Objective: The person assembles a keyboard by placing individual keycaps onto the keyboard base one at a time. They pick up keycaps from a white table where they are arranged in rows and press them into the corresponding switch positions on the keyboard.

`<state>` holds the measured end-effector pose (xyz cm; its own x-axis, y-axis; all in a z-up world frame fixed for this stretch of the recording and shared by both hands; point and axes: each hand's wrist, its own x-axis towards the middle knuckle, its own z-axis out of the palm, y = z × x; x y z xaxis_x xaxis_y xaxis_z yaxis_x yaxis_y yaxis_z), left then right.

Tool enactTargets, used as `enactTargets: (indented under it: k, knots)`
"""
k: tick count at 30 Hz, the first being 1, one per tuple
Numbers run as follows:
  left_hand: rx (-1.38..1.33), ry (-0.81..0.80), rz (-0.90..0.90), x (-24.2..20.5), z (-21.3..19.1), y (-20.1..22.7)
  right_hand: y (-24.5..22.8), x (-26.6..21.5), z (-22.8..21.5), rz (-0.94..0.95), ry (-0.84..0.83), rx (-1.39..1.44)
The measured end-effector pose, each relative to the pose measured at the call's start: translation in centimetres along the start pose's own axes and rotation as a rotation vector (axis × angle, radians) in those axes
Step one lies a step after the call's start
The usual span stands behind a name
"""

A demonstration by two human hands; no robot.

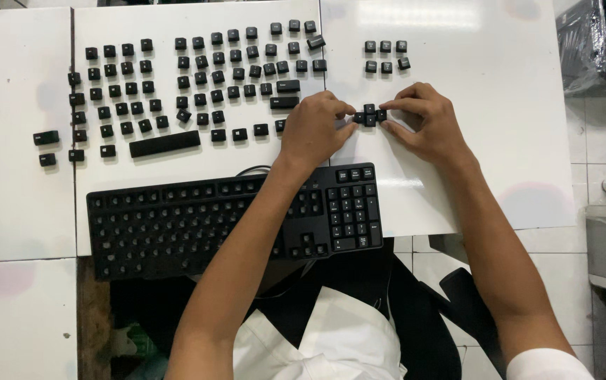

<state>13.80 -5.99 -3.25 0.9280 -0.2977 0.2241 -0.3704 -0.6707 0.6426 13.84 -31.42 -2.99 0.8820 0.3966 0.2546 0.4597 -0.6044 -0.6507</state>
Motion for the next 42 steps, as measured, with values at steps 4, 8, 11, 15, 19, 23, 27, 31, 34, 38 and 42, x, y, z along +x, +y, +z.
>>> enactTargets:
  k: [4,8,11,15,19,23,27,31,34,38,42]
  knots:
    - [-0.021,-0.007,-0.011,-0.1,-0.5,0.6,0.0,0.0,-0.1,0.008,-0.004,0.013]
    - [-0.003,-0.034,-0.021,0.3,-0.5,0.6,0.1,0.1,0.0,-0.019,-0.002,-0.002]
    - [-0.001,-0.051,-0.046,0.5,-0.6,0.7,0.2,0.0,0.0,-0.010,-0.001,0.014]
    - [-0.024,-0.057,-0.066,0.7,-0.2,0.3,0.0,0.0,0.0,-0.004,-0.004,0.004]
    - [-0.041,-0.062,-0.064,1.0,-0.4,0.3,-0.4,0.2,-0.1,-0.011,-0.005,0.024]
    - [0.018,-0.087,-0.110,1.2,0.4,0.5,1.1,-0.1,0.4,-0.078,0.010,-0.007]
    - [0.062,-0.124,-0.139,1.4,0.6,0.3,1.5,-0.3,0.6,-0.142,0.031,-0.037]
    - [0.054,-0.104,-0.126,1.5,0.6,0.4,1.4,-0.2,0.5,-0.139,0.020,-0.034]
    - [0.068,-0.116,-0.142,1.6,0.5,0.5,1.2,-0.2,0.5,-0.130,0.027,-0.013]
    - [0.068,-0.114,-0.154,1.6,0.4,0.6,1.2,-0.2,0.5,-0.137,0.034,-0.036]
    - [-0.049,-0.058,-0.127,0.2,-0.8,0.5,0.1,-0.6,-0.3,-0.088,0.018,0.079]
